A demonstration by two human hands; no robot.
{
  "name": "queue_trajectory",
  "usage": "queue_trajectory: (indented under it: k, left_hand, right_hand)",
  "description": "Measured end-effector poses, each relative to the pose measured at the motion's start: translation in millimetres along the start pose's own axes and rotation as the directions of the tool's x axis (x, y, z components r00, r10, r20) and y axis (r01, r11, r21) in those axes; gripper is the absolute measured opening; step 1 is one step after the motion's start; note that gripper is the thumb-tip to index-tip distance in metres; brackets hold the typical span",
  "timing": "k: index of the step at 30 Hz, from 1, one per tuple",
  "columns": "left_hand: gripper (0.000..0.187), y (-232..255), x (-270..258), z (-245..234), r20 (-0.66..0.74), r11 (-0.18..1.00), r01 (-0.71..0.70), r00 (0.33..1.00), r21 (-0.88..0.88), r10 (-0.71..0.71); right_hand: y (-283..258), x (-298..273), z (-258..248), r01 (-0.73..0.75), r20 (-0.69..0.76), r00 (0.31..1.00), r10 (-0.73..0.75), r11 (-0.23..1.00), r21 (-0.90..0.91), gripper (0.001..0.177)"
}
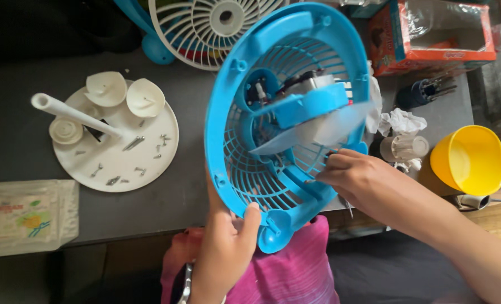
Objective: The person assembles a small blue table fan by attaching the fan blade to the motor hub, securing it with a nut, and then fastening the front grille with screws. The person uses a screwdriver to tighten the screws and aligns the components by hand.
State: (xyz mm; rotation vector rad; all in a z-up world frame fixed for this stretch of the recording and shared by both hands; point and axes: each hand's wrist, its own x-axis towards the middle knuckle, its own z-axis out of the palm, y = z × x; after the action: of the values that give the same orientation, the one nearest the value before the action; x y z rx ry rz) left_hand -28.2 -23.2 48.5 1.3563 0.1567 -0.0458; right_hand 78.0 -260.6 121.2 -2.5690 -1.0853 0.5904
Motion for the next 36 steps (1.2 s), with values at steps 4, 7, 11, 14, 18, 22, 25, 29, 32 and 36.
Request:
queue_trajectory:
  k: [4,7,11,14,18,22,25,29,32,36]
  left_hand:
    - [0.083,3,2,-1,-0.001,0.999,0.016,1.0,0.039,-0.016]
    - [0.083,1,2,-3,-0.001,0.998,0.065,0.998,0.025,-0.065]
    - [0.075,-1,2,-5,0.018,1.0,0.026,0.999,0.017,-0.026]
    - [0.082,-1,1,-5,0.011,0.998,0.055,0.998,0.014,-0.055]
    - [0.083,2,1,-4,0.008,0.998,0.061,0.998,0.009,-0.061]
    - [0.08,3,2,-4,0.003,0.999,0.023,1.0,0.029,-0.023]
    - [0.079,3,2,-3,0.005,0.999,0.021,1.0,0.033,-0.021]
    - [0.08,4,2,-3,0.008,0.999,0.037,0.999,0.013,-0.037]
    - [0.082,4,2,-2,0.014,0.99,-0.139,0.99,0.003,0.139]
    - [0.081,3,3,-1,0.013,0.999,-0.041,0.999,-0.027,0.041]
  right_hand:
    - [-1,-3,4,0.014,-0.009,1.0,-0.015,0.994,-0.106,0.046]
    - [-3,-3,3,-0.041,0.02,0.999,0.044,0.991,-0.126,0.05]
    - [-9,10,4,0.053,0.022,0.998,-0.05,0.982,-0.179,0.049]
    - [-15,27,9,0.045,0.056,0.998,-0.033,0.972,-0.231,0.044]
    - [-19,30,4,0.024,0.161,0.987,0.019,0.964,-0.264,0.042]
    - [-16,29,4,0.077,0.169,0.985,-0.03,0.956,-0.282,0.048]
    - [-13,29,6,0.115,0.115,0.99,-0.082,0.94,-0.32,0.04]
    - [-21,34,5,0.061,0.241,0.97,0.034,0.925,-0.375,0.046]
    - [-32,41,7,0.087,0.175,0.985,0.0,0.868,-0.489,0.032]
    - [-38,40,6,0.149,0.26,0.966,-0.001,0.822,-0.549,0.024]
